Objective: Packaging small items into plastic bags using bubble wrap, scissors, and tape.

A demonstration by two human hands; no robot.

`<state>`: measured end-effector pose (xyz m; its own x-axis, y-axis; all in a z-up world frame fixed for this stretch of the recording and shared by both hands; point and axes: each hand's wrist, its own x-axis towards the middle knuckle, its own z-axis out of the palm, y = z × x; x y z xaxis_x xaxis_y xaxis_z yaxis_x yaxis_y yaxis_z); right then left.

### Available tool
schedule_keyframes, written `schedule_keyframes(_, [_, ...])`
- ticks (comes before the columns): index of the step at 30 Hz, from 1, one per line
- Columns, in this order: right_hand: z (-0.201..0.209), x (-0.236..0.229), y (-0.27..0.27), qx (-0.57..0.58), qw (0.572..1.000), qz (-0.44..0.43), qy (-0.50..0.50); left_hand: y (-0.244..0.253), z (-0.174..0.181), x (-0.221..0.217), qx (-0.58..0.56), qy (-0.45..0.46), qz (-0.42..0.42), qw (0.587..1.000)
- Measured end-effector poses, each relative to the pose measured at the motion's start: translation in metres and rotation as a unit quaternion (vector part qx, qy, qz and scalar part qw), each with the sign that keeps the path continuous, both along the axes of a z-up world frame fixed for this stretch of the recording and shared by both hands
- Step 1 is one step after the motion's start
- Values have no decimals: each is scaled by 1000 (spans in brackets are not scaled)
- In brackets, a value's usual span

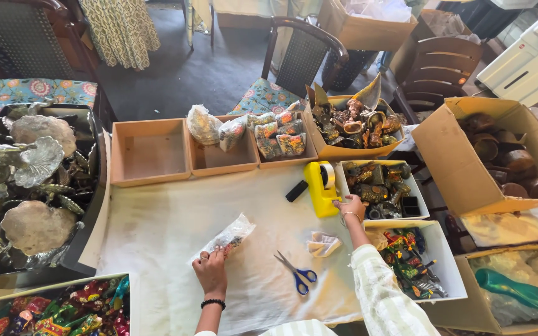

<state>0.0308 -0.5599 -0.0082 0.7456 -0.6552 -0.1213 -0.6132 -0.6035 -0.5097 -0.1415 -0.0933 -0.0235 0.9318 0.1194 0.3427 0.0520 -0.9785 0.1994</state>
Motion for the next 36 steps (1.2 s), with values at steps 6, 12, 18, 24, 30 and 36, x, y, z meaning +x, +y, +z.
schedule_keyframes(6, [-23,1,-13,60,995,35,-74,0,2,2,-10,17,-5,1000])
schedule_keyframes(12, [-10,-14,13,-134,989,61,-14,-1,-9,5,6,23,-11,1000])
schedule_keyframes(18, [-64,-53,79,-28,996,70,-44,-1,-19,6,17,-47,-8,999])
schedule_keyframes(24, [-26,-109,258,623,777,70,60,1,6,2,-24,-19,-22,999])
schedule_keyframes(30, [-72,-96,343,575,816,5,55,0,5,-3,-30,-57,-61,996])
schedule_keyframes(36, [-79,-85,364,473,877,-82,-7,-6,5,-4,2,-61,-63,996])
